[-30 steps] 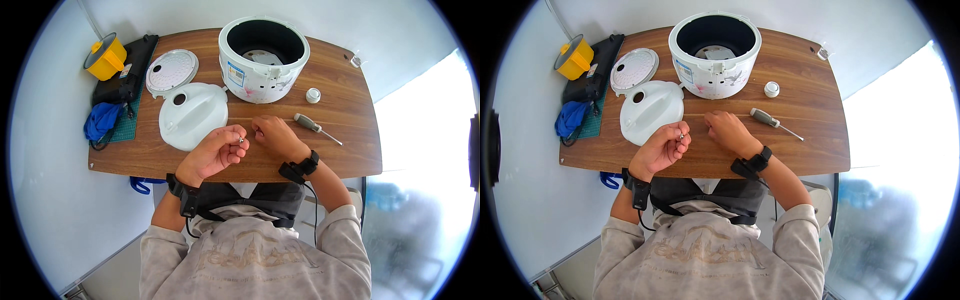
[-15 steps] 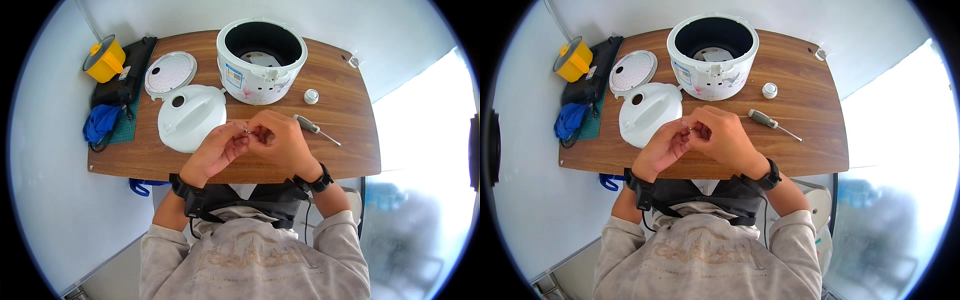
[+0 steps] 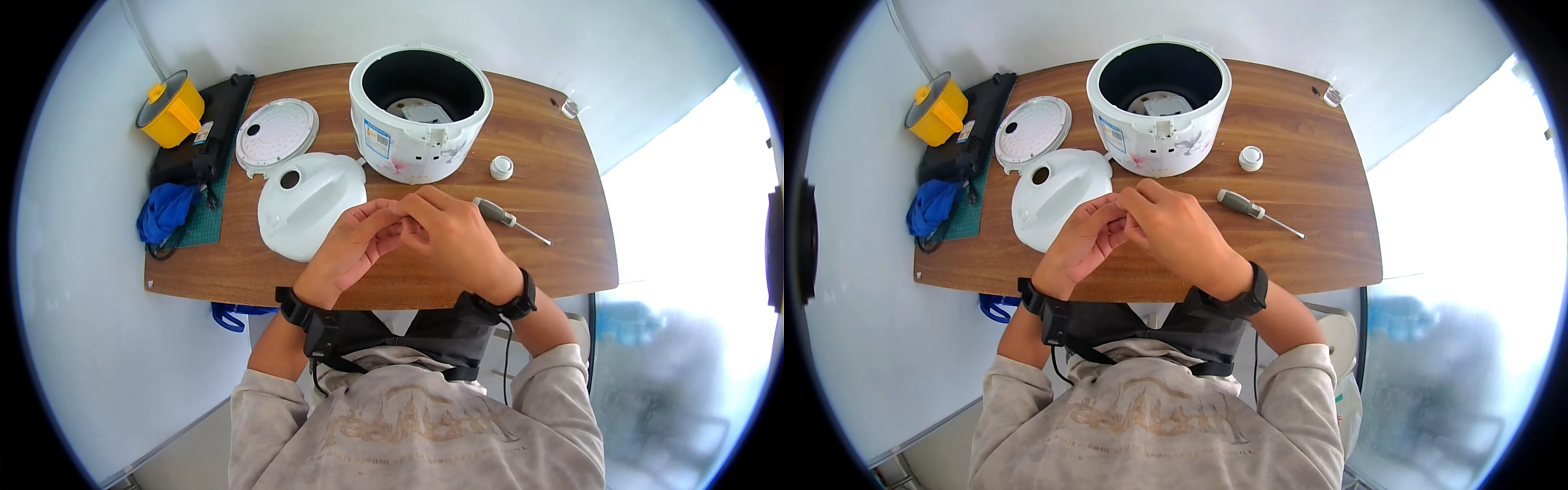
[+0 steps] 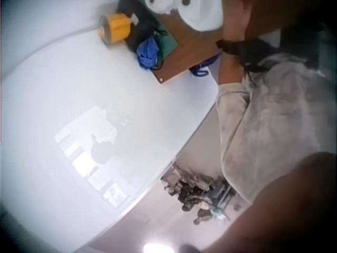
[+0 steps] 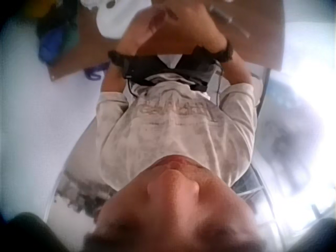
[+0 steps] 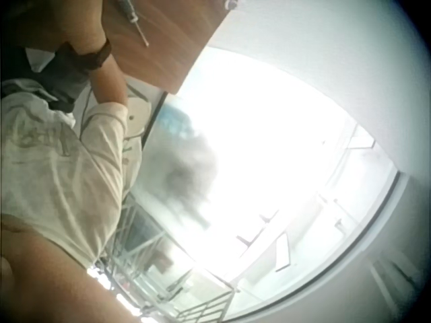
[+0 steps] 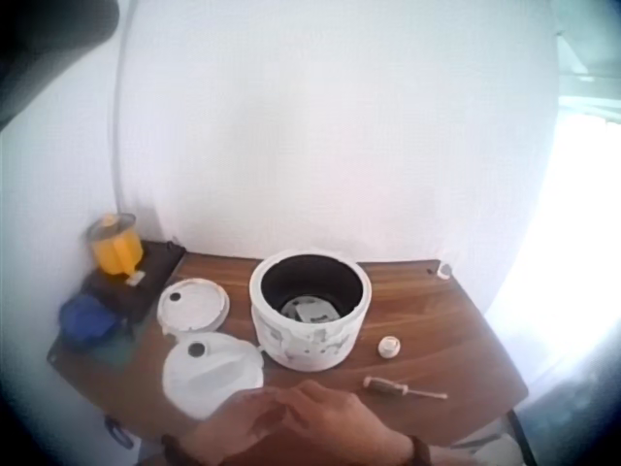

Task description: The person assembles a white rice cooker by attaching a small white cap, securing a perforated metal plate with screws, and placing the lid on the main body. They then handle a yellow pot, removing its glass lid and using a screwdriver on the pot's base.

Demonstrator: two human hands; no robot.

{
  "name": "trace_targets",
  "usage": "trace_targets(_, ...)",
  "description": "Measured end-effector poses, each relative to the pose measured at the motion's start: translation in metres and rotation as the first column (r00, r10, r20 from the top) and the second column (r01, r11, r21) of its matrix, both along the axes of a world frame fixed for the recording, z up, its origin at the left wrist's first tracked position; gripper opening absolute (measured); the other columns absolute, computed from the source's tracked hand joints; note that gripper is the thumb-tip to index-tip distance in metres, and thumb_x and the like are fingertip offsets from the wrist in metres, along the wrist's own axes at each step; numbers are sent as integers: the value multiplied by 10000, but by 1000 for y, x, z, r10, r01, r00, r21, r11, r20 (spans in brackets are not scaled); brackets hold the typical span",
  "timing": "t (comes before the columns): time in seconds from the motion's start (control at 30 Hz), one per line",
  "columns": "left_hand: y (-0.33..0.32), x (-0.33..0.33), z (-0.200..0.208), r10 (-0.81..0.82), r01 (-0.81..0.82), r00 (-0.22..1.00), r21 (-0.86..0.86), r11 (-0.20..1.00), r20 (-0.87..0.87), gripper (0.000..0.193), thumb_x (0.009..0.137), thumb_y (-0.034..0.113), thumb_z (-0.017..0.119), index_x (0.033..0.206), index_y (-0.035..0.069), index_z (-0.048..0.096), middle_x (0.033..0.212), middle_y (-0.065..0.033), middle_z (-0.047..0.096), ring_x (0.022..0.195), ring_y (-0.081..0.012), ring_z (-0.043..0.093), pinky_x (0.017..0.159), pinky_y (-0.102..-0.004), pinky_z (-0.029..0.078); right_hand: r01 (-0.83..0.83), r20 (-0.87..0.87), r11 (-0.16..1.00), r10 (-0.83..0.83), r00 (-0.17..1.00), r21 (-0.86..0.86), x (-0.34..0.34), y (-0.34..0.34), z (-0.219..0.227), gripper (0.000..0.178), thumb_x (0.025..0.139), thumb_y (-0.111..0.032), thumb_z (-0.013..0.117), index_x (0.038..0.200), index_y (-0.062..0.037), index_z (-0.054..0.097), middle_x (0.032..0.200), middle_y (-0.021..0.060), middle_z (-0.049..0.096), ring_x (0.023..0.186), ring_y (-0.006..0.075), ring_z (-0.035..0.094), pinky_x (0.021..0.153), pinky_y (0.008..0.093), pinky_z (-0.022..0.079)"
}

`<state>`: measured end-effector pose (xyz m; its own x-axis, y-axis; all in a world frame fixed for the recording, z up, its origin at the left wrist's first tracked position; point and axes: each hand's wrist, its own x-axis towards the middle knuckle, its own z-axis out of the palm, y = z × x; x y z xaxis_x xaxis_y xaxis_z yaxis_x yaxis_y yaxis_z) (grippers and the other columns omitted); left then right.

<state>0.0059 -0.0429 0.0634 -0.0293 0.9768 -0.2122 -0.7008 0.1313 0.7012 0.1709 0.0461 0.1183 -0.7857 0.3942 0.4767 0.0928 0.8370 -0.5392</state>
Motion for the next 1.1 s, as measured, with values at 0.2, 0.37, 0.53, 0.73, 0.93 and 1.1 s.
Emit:
trace_targets(0.2, 0, -9, 24, 7, -10, 997, -40, 999, -78, 221, 1027, 178, 586, 1151, 9, 656, 977, -49, 698, 867, -121, 701, 782, -262, 606, -41, 38, 995, 38, 999, 86, -11, 42, 60, 79, 790, -49, 648, 837, -34, 587, 763, 126, 618, 690, 346, 625, 615, 405, 506)
trace_targets(0.37, -11, -29, 13, -146, 150, 979, 13, 989, -144, 229, 1025, 201, 590, 1145, 20, 663, 918, -23, 668, 789, -85, 655, 731, -243, 584, -21, 552, 999, 33, 833, -28, -59, 145, 113, 90, 784, -50, 682, 857, -4, 656, 707, 71, 681, 634, 150, 650, 590, 292, 511)
trace_targets(0.53, -26, -41, 14, -161, 159, 954, -26, 987, -253, 209, 1021, 181, 582, 1105, 14, 675, 895, -23, 653, 760, -84, 633, 691, -241, 571, 56, 857, 998, -25, 515, -5, -108, 212, 105, 104, 763, -38, 681, 859, -16, 714, 777, 92, 728, 689, 162, 707, 597, 295, 550)
trace_targets(0.73, -39, -58, 21, -82, 67, 950, -61, 996, -302, 183, 1018, 135, 548, 1050, 4, 671, 841, -23, 619, 720, -94, 597, 631, -234, 541, -14, 958, 989, -141, 250, 149, -145, 222, 73, 211, 745, -50, 711, 945, -61, 778, 863, 77, 758, 771, 194, 728, 626, 347, 564)
trace_targets(0.93, -44, -66, 13, -105, 100, 950, -31, 994, -295, 197, 1018, 167, 580, 1095, 16, 682, 875, -29, 647, 756, -85, 616, 666, -224, 550, -67, 965, 978, -184, 189, 199, -151, 214, 61, 254, 761, -65, 727, 1010, -84, 775, 893, 77, 763, 791, 219, 731, 640, 362, 566)
trace_targets(1.1, -52, -73, 8, -57, 53, 951, -21, 998, -305, 198, 1020, 172, 572, 1083, 19, 681, 875, -29, 649, 768, -89, 616, 656, -227, 541, -32, 931, 970, -220, 290, 240, -147, 209, 66, 233, 778, -68, 721, 1010, -61, 749, 866, 82, 758, 757, 203, 735, 641, 340, 573)
